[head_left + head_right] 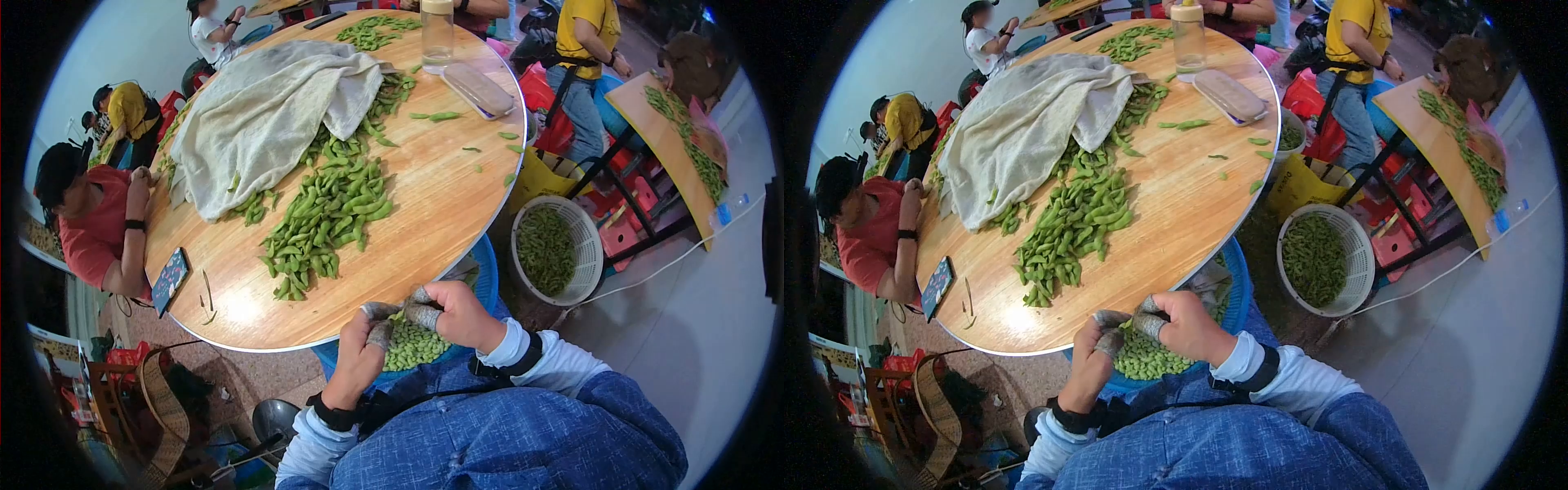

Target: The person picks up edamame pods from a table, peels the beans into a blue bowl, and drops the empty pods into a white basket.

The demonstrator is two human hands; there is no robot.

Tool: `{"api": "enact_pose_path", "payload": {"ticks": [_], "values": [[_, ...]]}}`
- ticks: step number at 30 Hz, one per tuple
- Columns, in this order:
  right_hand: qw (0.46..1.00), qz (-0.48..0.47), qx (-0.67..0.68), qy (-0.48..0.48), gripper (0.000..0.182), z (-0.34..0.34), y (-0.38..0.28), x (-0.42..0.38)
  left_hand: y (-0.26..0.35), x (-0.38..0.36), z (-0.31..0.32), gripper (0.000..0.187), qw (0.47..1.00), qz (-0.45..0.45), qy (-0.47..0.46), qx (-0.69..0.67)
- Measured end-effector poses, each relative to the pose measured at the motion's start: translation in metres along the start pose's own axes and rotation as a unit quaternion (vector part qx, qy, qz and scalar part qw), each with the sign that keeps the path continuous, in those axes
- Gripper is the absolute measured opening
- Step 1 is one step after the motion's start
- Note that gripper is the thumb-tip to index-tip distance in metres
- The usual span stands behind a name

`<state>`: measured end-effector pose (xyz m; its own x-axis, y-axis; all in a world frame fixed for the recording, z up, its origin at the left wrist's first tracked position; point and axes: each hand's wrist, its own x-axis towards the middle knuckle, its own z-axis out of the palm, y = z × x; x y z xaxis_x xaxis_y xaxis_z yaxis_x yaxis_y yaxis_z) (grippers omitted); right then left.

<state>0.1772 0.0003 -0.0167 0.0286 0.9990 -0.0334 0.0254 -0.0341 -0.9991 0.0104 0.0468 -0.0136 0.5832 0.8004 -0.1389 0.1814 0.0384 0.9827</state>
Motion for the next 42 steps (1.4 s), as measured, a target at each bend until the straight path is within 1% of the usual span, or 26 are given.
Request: {"api": "enact_pose_path", "payload": {"ticks": [2, 5, 8, 10, 11, 14, 18, 20, 22, 23, 24, 25, 26, 27, 28, 29, 30, 32, 33, 35, 36, 39, 42], "values": [[1.0, 0.003, -0.008, 0.012, 0.006, 0.0, 0.0, 0.0, 0.007, -0.003, 0.003, 0.018, 0.997, 0.013, 0.036, -0.067], [1.0, -0.009, -0.016, 0.012, 0.005, 0.005, -0.003, -0.001, 0.014, -0.004, 0.003, 0.017, 0.999, 0.042, 0.004, -0.004], [1.0, -0.022, -0.011, -0.004, 0.005, 0.005, 0.0, -0.002, 0.008, -0.001, -0.001, 0.016, 1.0, 0.022, -0.018, 0.003], [1.0, -0.013, -0.006, -0.013, 0.004, 0.005, 0.002, -0.004, -0.005, 0.001, -0.001, 0.015, 0.999, 0.022, -0.028, -0.022], [0.999, -0.029, -0.019, -0.012, 0.004, 0.006, 0.005, -0.004, -0.009, 0.001, -0.001, 0.015, 0.999, 0.021, -0.033, -0.033], [0.996, -0.064, -0.066, -0.006, 0.006, 0.009, 0.008, -0.005, -0.002, 0.0, 0.001, 0.014, 0.994, -0.056, -0.026, -0.09], [0.988, -0.079, -0.134, -0.005, 0.009, 0.011, -0.009, -0.009, -0.007, 0.0, 0.006, 0.022, 0.984, -0.065, 0.0, -0.164], [0.987, -0.075, -0.142, -0.008, 0.009, 0.011, -0.007, -0.01, -0.012, -0.001, 0.009, 0.027, 0.978, -0.063, 0.015, -0.2], [0.989, -0.063, -0.135, -0.01, 0.009, 0.006, 0.001, -0.012, -0.012, -0.003, 0.01, 0.029, 0.991, -0.037, 0.003, -0.127], [0.988, -0.07, -0.141, 0.009, 0.01, -0.001, 0.002, -0.014, -0.011, -0.004, 0.01, 0.03, 0.996, -0.025, -0.002, -0.091], [0.986, -0.076, -0.147, 0.028, 0.011, -0.011, 0.001, -0.015, -0.009, -0.005, 0.01, 0.032, 1.0, 0.022, -0.009, 0.012], [0.984, -0.083, -0.153, 0.048, 0.011, -0.025, -0.001, -0.016, -0.007, -0.006, 0.01, 0.033, 0.991, 0.069, -0.016, 0.114], [0.977, -0.04, -0.208, 0.032, 0.013, -0.047, -0.008, -0.019, -0.004, -0.006, 0.009, 0.035, 0.97, 0.116, -0.022, 0.215], [0.965, -0.039, -0.249, 0.071, 0.013, -0.067, 0.003, -0.021, 0.001, -0.002, 0.009, 0.032, 0.952, 0.179, -0.036, 0.246], [0.936, -0.041, -0.323, 0.136, 0.016, -0.084, 0.004, -0.026, 0.006, -0.003, 0.011, 0.029, 0.945, 0.197, -0.039, 0.257], [0.919, 0.042, -0.355, 0.165, 0.021, -0.101, 0.007, -0.03, 0.012, -0.004, 0.013, 0.027, 0.938, 0.216, -0.043, 0.268], [0.909, 0.042, -0.365, 0.198, 0.024, -0.113, 0.004, -0.036, 0.015, -0.003, 0.014, 0.026, 0.93, 0.234, -0.047, 0.279], [0.905, 0.037, -0.353, 0.234, 0.022, -0.13, 0.015, -0.046, 0.016, 0.003, 0.009, 0.021, 0.932, 0.219, -0.03, 0.287], [0.92, 0.033, -0.317, 0.23, 0.021, -0.129, 0.015, -0.047, 0.016, 0.007, 0.005, 0.02, 0.933, 0.211, -0.022, 0.292], [0.944, 0.024, -0.242, 0.222, 0.02, -0.124, 0.015, -0.049, 0.025, 0.027, -0.004, 0.017, 0.916, 0.196, 0.032, 0.348], [0.95, 0.022, -0.23, 0.21, 0.02, -0.12, 0.015, -0.048, 0.03, 0.038, -0.008, 0.016, 0.905, 0.189, 0.06, 0.376], [0.965, 0.016, -0.191, 0.18, 0.018, -0.102, 0.019, -0.039, 0.03, 0.072, -0.018, 0.012, 0.848, 0.181, 0.107, 0.486], [0.972, -0.005, -0.187, 0.145, 0.017, -0.082, -0.001, -0.03, 0.022, 0.094, -0.025, 0.007, 0.818, 0.18, 0.084, 0.539]]}}
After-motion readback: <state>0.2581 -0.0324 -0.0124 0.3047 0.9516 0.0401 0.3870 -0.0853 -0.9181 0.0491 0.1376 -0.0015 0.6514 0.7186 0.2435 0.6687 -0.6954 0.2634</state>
